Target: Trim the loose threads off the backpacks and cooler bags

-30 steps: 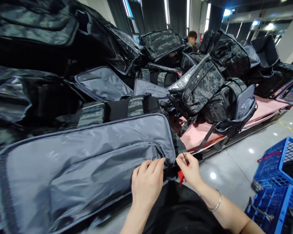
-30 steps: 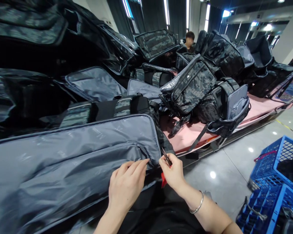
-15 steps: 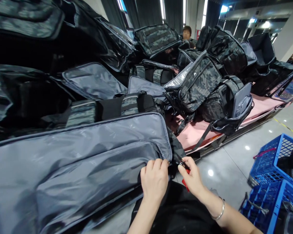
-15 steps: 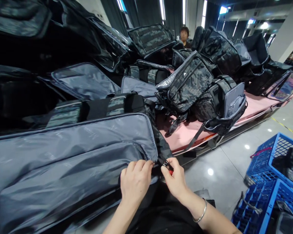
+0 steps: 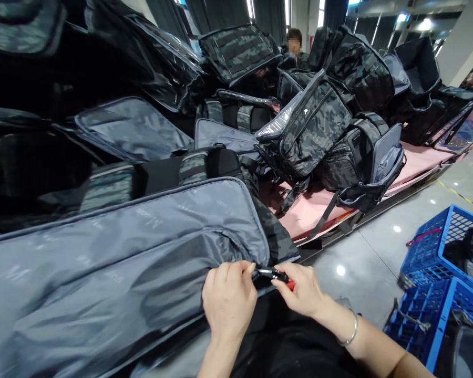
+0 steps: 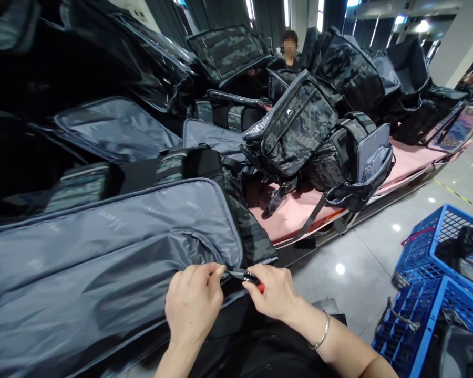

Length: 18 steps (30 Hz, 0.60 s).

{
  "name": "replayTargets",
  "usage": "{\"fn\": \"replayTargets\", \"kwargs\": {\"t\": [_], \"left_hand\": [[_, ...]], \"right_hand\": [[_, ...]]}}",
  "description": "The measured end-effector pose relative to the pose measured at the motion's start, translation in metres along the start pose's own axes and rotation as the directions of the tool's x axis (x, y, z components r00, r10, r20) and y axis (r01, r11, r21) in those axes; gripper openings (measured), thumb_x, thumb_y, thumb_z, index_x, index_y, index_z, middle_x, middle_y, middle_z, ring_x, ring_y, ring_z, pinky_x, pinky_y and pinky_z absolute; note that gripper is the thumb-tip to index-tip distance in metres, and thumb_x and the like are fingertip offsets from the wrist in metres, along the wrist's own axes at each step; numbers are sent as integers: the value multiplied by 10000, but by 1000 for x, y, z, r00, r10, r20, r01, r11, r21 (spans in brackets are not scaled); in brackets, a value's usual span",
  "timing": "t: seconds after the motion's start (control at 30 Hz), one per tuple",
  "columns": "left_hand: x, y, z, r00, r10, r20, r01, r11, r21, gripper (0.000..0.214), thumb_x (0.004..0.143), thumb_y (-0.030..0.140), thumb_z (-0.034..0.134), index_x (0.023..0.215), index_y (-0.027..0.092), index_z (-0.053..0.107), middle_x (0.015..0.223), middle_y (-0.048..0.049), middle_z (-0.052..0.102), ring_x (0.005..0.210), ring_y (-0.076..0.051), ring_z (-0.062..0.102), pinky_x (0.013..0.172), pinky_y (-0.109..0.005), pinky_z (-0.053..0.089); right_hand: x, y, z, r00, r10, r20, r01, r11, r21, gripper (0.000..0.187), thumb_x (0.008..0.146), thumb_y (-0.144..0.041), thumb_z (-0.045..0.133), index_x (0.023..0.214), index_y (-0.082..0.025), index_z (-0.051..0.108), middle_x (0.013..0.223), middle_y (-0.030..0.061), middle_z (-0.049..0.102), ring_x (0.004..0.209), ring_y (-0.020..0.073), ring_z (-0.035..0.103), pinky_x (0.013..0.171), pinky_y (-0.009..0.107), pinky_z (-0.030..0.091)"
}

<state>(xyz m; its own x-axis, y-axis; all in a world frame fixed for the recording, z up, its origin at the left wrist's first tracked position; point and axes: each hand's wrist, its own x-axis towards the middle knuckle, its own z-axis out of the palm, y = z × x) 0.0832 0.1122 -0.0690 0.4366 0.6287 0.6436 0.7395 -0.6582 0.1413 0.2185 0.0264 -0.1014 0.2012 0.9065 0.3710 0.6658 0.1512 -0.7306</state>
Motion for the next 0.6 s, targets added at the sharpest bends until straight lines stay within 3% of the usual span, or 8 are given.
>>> {"fn": "replayTargets", "kwargs": {"t": [0.4, 0.5, 0.6], "left_hand": [[-1, 2, -3, 999, -45, 12, 46, 999, -23, 194, 867, 234, 466, 707, 171, 554, 651, -59, 552, 651, -218, 457, 616, -324, 359], [0, 1, -2, 998, -58, 15, 59, 996, -67, 198, 872, 243, 454, 709, 174, 543, 659, -57, 551, 651, -212, 458, 626, -324, 366], [0, -4, -5, 991, -132, 25, 135, 978, -159, 205, 878, 260, 440, 712, 183, 531, 654, -40, 537, 653, -196, 467, 632, -313, 371]], "right_hand": [[7, -4, -3, 996, 73, 56, -78, 993, 89, 206, 842, -326, 524, 984, -206, 612, 849, 24, 675, 747, 154, 614, 688, 237, 445], [9, -2, 0, 985, 151, 83, -168, 953, 251, 174, 823, -311, 545, 931, -204, 630, 815, 9, 663, 701, 137, 596, 655, 225, 439], [10, 2, 7, 965, 238, 108, -261, 845, 466, 137, 798, -306, 572, 850, -189, 620, 770, -1, 635, 682, 129, 573, 624, 218, 428]]}}
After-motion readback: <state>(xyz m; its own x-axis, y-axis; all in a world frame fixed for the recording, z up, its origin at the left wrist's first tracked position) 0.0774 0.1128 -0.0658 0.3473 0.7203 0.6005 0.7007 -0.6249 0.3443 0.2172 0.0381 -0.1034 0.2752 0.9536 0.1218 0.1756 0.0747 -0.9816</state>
